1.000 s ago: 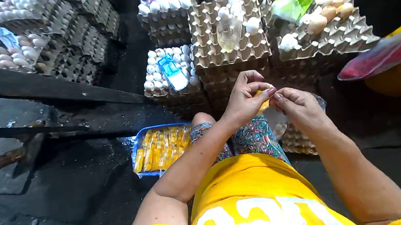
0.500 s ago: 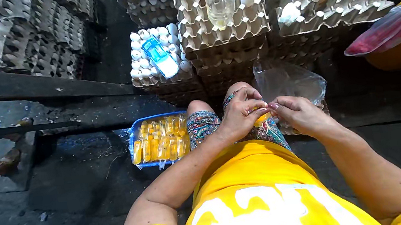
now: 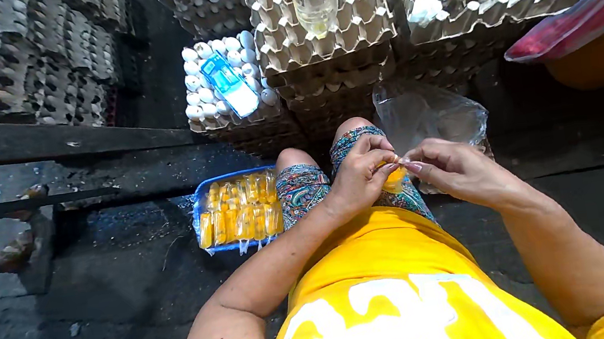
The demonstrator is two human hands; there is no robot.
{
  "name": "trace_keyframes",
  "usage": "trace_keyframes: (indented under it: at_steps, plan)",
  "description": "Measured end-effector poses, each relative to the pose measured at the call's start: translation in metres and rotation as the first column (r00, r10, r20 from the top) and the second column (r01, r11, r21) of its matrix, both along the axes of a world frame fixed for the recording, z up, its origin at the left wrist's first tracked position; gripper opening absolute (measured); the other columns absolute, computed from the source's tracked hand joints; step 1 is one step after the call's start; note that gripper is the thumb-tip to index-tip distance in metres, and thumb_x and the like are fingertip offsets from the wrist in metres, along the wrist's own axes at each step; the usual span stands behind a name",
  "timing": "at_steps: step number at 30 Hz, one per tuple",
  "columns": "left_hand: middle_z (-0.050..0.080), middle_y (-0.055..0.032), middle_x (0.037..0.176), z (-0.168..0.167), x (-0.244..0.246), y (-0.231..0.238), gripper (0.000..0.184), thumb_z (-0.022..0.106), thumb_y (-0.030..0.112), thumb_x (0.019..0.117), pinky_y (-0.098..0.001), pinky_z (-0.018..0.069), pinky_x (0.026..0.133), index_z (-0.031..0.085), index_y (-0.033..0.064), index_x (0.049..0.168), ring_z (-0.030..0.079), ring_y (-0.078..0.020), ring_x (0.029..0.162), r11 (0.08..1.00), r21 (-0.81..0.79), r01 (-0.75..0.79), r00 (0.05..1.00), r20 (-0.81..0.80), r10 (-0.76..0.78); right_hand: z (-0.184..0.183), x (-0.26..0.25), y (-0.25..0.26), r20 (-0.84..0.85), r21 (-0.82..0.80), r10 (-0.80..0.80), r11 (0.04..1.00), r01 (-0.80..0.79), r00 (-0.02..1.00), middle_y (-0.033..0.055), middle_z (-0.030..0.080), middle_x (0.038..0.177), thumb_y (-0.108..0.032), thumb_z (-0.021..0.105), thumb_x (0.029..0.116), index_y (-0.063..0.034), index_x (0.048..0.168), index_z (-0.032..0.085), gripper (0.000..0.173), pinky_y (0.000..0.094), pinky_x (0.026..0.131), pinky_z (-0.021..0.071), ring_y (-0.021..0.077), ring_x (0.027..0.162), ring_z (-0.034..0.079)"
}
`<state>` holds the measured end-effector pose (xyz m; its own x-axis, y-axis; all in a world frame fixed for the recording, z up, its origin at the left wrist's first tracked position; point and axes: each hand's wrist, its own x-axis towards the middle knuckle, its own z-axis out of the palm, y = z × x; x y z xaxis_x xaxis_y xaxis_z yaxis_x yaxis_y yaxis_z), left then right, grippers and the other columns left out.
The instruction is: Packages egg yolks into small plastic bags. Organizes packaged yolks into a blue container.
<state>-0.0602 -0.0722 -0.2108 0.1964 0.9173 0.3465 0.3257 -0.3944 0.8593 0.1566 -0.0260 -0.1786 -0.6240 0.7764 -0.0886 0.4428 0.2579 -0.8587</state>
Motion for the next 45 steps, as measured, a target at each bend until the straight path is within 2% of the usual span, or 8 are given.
trace_keyframes:
  at_steps: [2, 4, 15, 23, 30, 33, 38, 45]
  plan:
    - [0.062, -0.0158, 0.111, -0.003, 0.0, 0.001, 0.005, 0.069, -0.001, 0.0929, -0.0252, 0.0566, 0.089, 0.073, -0.0042, 0.094, 0.063, -0.0152, 0.102, 1.0, 0.005, 0.0, 1.0, 0.013, 0.0, -0.005, 0.004, 0.006, -0.082, 0.065, 0.02, 0.998, -0.015, 0.996, 0.0002, 0.064, 0.113, -0.019, 0.062, 0.099, -0.0125, 0.119, 0.071, 0.023, 0.0206, 0.067, 0.0533, 0.0038, 0.079, 0.061]
    - [0.06, -0.0155, 0.112, -0.003, 0.001, 0.0, 0.004, 0.069, -0.001, 0.0933, -0.0255, 0.0564, 0.089, 0.072, -0.0033, 0.094, 0.063, -0.0152, 0.102, 1.0, -0.01, 0.006, 1.0, 0.011, -0.006, -0.014, 0.003, 0.01, -0.184, 0.115, 0.035, 0.993, -0.014, 0.982, 0.0023, 0.064, 0.118, -0.01, 0.064, 0.097, -0.0092, 0.122, 0.071, 0.026, 0.0177, 0.073, 0.0557, 0.0031, 0.087, 0.064]
    - [0.069, -0.0144, 0.106, -0.011, -0.005, 0.0, 0.009, 0.07, 0.0, 0.0935, -0.0304, 0.0575, 0.092, 0.072, -0.0046, 0.101, 0.068, -0.0169, 0.102, 0.998, -0.026, 0.06, 0.998, 0.016, -0.059, -0.053, -0.01, 0.003, -0.411, 0.272, 0.101, 0.962, 0.016, 0.906, 0.0077, 0.067, 0.111, -0.003, 0.067, 0.0927, 0.0026, 0.11, 0.068, 0.018, 0.0142, 0.073, 0.0515, 0.0028, 0.089, 0.061]
    - [0.073, -0.0146, 0.102, -0.007, -0.008, 0.005, 0.008, 0.071, -0.001, 0.0918, -0.0322, 0.0576, 0.094, 0.074, -0.0055, 0.098, 0.07, -0.0178, 0.102, 0.99, -0.045, 0.134, 0.991, 0.022, -0.133, -0.051, -0.001, 0.015, -0.363, 0.316, 0.184, 0.946, -0.065, 0.913, 0.006, 0.067, 0.109, -0.008, 0.069, 0.0914, -0.001, 0.107, 0.069, 0.018, 0.0176, 0.081, 0.0537, 0.0056, 0.096, 0.063]
    - [0.075, -0.0135, 0.101, -0.008, -0.006, 0.007, 0.009, 0.07, -0.002, 0.0921, -0.0386, 0.053, 0.103, 0.075, -0.0049, 0.099, 0.072, -0.0175, 0.102, 0.992, -0.024, 0.121, 0.992, 0.033, -0.12, -0.053, 0.0, 0.011, -0.354, 0.345, 0.15, 0.938, -0.02, 0.923, 0.0075, 0.067, 0.105, -0.009, 0.068, 0.0911, -0.0005, 0.1, 0.069, 0.012, 0.0189, 0.078, 0.0533, 0.0073, 0.093, 0.063]
    - [0.076, -0.0128, 0.101, -0.009, -0.007, 0.007, 0.01, 0.069, -0.002, 0.0926, -0.0375, 0.0531, 0.102, 0.075, -0.0047, 0.1, 0.071, -0.0173, 0.101, 0.994, -0.017, 0.11, 0.993, 0.039, -0.11, -0.053, -0.003, 0.006, -0.339, 0.389, 0.111, 0.921, 0.031, 0.934, 0.0092, 0.067, 0.102, -0.007, 0.066, 0.0908, 0.0008, 0.098, 0.068, 0.011, 0.0185, 0.076, 0.0539, 0.0078, 0.09, 0.063]
    - [0.077, -0.01, 0.101, -0.01, -0.006, 0.004, 0.013, 0.068, 0.0, 0.0932, -0.0487, 0.0457, 0.112, 0.076, -0.0024, 0.102, 0.072, -0.0158, 0.102, 0.998, -0.002, 0.061, 0.998, 0.019, -0.061, -0.05, -0.009, -0.004, -0.243, 0.5, 0.01, 0.858, 0.116, 0.97, 0.015, 0.069, 0.099, -0.009, 0.064, 0.0914, 0.0025, 0.097, 0.069, 0.014, 0.0261, 0.074, 0.0563, 0.0157, 0.084, 0.065]
    - [0.077, -0.0079, 0.096, -0.014, 0.004, -0.001, 0.011, 0.069, 0.0, 0.0898, -0.046, 0.0494, 0.106, 0.077, -0.0013, 0.098, 0.072, -0.0128, 0.096, 0.996, 0.041, -0.079, 0.997, 0.031, 0.077, -0.048, -0.021, -0.018, -0.148, 0.704, -0.084, 0.691, 0.165, 0.985, 0.0187, 0.071, 0.093, -0.009, 0.063, 0.0889, 0.0017, 0.091, 0.069, 0.012, 0.0387, 0.074, 0.0578, 0.0304, 0.087, 0.07]
